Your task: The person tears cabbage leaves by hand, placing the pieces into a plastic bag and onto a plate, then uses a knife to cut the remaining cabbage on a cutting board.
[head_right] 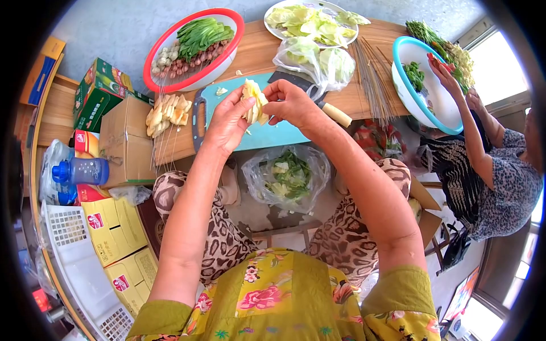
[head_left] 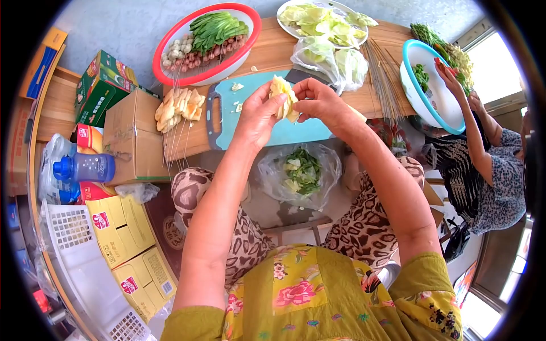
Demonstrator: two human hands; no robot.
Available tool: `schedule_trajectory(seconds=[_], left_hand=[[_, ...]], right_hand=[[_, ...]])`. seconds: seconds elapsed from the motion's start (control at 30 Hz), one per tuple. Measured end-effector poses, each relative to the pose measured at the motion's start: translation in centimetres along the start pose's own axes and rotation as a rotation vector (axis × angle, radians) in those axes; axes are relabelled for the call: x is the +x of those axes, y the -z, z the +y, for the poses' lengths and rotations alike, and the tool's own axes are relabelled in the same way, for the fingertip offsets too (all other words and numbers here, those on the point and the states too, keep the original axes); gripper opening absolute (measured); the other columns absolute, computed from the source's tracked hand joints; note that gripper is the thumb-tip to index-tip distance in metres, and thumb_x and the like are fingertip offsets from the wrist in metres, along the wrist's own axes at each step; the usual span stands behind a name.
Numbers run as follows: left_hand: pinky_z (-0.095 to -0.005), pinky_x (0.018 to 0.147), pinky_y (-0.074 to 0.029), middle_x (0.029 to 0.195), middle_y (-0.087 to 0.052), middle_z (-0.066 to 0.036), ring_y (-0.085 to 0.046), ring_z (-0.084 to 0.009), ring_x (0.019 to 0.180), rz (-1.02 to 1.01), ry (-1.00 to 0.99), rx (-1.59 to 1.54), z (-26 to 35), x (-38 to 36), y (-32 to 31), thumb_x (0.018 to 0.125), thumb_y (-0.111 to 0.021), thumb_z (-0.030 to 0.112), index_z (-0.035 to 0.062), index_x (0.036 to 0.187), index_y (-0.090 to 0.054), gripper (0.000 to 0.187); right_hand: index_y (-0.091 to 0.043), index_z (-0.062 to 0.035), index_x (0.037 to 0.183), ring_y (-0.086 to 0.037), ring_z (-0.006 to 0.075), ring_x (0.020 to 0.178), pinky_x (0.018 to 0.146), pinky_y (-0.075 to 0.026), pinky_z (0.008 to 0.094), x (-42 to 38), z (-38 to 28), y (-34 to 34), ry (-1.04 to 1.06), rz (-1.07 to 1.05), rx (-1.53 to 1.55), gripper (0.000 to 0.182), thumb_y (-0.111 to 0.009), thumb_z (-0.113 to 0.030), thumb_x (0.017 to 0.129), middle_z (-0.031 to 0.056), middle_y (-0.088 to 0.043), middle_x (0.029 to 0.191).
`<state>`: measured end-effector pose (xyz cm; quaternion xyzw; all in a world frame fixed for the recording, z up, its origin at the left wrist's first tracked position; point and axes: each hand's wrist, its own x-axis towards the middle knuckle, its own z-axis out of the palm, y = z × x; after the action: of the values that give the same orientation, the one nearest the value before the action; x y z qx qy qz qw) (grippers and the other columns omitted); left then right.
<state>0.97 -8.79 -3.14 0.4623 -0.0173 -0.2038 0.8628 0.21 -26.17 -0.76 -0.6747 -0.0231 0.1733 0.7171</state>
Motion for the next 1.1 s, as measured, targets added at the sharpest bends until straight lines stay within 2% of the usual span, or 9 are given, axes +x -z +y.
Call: schedule_trajectory(seconds=[0.2,0.37,0.47,0.77,0.87,0.93,1.0,1.07,1.1], left_hand=[[-0.0313,0.088,-0.049,0.112,-0.058,-0.007,-0.059,-0.0159,0.100,0.009,0.041,-0.057,0.4,-0.2,-0.3,0.086,-0.058,0.008,0.0002,0.126,-0.046,0.042],[-0.0344,0.085,-0.050,0.111,-0.058,-0.007,-0.059,-0.0177,0.099,0.073,0.057,-0.071,0.4,-0.3,-0.3,0.085,-0.053,0.005,0.0013,0.124,-0.049,0.039],[-0.0380,0.085,-0.051,0.115,-0.056,-0.008,-0.059,-0.0195,0.101,0.090,0.101,-0.031,0.6,-0.2,-0.1,0.084,-0.054,0.001,0.0036,0.128,-0.045,0.045],[-0.0474,0.077,-0.058,0.114,-0.055,-0.014,-0.060,-0.0289,0.100,0.199,0.071,0.021,0.6,-0.1,0.2,0.082,-0.049,-0.005,0.0010,0.122,-0.045,0.041],[-0.0447,0.077,-0.057,0.114,-0.054,-0.013,-0.061,-0.0264,0.097,0.215,0.062,0.033,0.0,0.1,0.7,0.081,-0.050,-0.004,0.0019,0.122,-0.047,0.041],[-0.0363,0.075,-0.056,0.110,-0.056,-0.010,-0.061,-0.0194,0.093,0.231,-0.147,0.480,-0.7,0.4,1.0,0.080,-0.055,-0.003,0.0023,0.120,-0.050,0.041],[-0.0321,0.074,-0.054,0.107,-0.057,-0.008,-0.059,-0.0162,0.090,0.231,-0.253,0.632,-1.1,0.3,0.4,0.079,-0.057,-0.002,0.0024,0.120,-0.052,0.041],[-0.0245,0.073,-0.050,0.100,-0.059,-0.005,-0.057,-0.0111,0.087,0.237,-0.407,0.860,-1.3,0.2,-0.1,0.076,-0.059,-0.003,0.0020,0.118,-0.054,0.043],[-0.0245,0.073,-0.050,0.100,-0.059,-0.005,-0.057,-0.0111,0.087,0.237,-0.406,0.859,-1.3,0.2,-0.1,0.076,-0.059,-0.003,0.0020,0.118,-0.054,0.043]], right_hand=[[-0.054,-0.0025,0.100,-0.060,0.0128,0.078,0.062,-0.051,0.0268,0.1,-0.4,0.2,-0.043,0.032,0.010,0.026,-0.061,-0.003,0.076,0.0049,-0.061,0.088],[-0.055,-0.0044,0.097,-0.058,0.0121,0.075,0.062,-0.048,0.0270,0.2,-0.1,0.2,-0.069,0.045,0.037,0.022,-0.060,-0.008,0.076,0.0029,-0.060,0.086],[-0.055,-0.0065,0.096,-0.056,0.0116,0.075,0.064,-0.046,0.0273,0.2,0.0,0.4,-0.081,0.071,0.059,0.021,-0.059,-0.010,0.076,0.0018,-0.059,0.086],[-0.056,-0.0100,0.095,-0.056,0.0106,0.077,0.067,-0.046,0.0282,0.5,0.5,1.0,-0.159,0.062,0.234,0.019,-0.059,-0.012,0.075,0.0001,-0.058,0.085],[-0.055,-0.0084,0.095,-0.056,0.0103,0.075,0.063,-0.046,0.0276,0.3,0.1,0.5,-0.120,0.076,0.047,0.022,-0.065,-0.017,0.078,0.0005,-0.058,0.085],[-0.055,-0.0072,0.095,-0.056,0.0103,0.074,0.061,-0.046,0.0270,0.4,0.4,-0.1,-0.094,0.090,-0.075,0.027,-0.069,-0.022,0.078,0.0009,-0.059,0.085],[-0.055,-0.0047,0.097,-0.057,0.0102,0.073,0.058,-0.047,0.0254,0.3,0.7,-0.7,-0.058,0.117,-0.198,0.038,-0.074,-0.032,0.079,0.0028,-0.060,0.085],[-0.055,-0.0044,0.098,-0.058,0.0102,0.073,0.058,-0.048,0.0253,0.3,1.2,-0.6,-0.037,0.125,-0.201,0.035,-0.072,-0.030,0.080,0.0030,-0.061,0.085],[-0.056,-0.0041,0.099,-0.059,0.0103,0.073,0.058,-0.048,0.0252,0.3,1.3,-0.6,-0.015,0.129,-0.206,0.033,-0.071,-0.027,0.082,0.0033,-0.062,0.085]])
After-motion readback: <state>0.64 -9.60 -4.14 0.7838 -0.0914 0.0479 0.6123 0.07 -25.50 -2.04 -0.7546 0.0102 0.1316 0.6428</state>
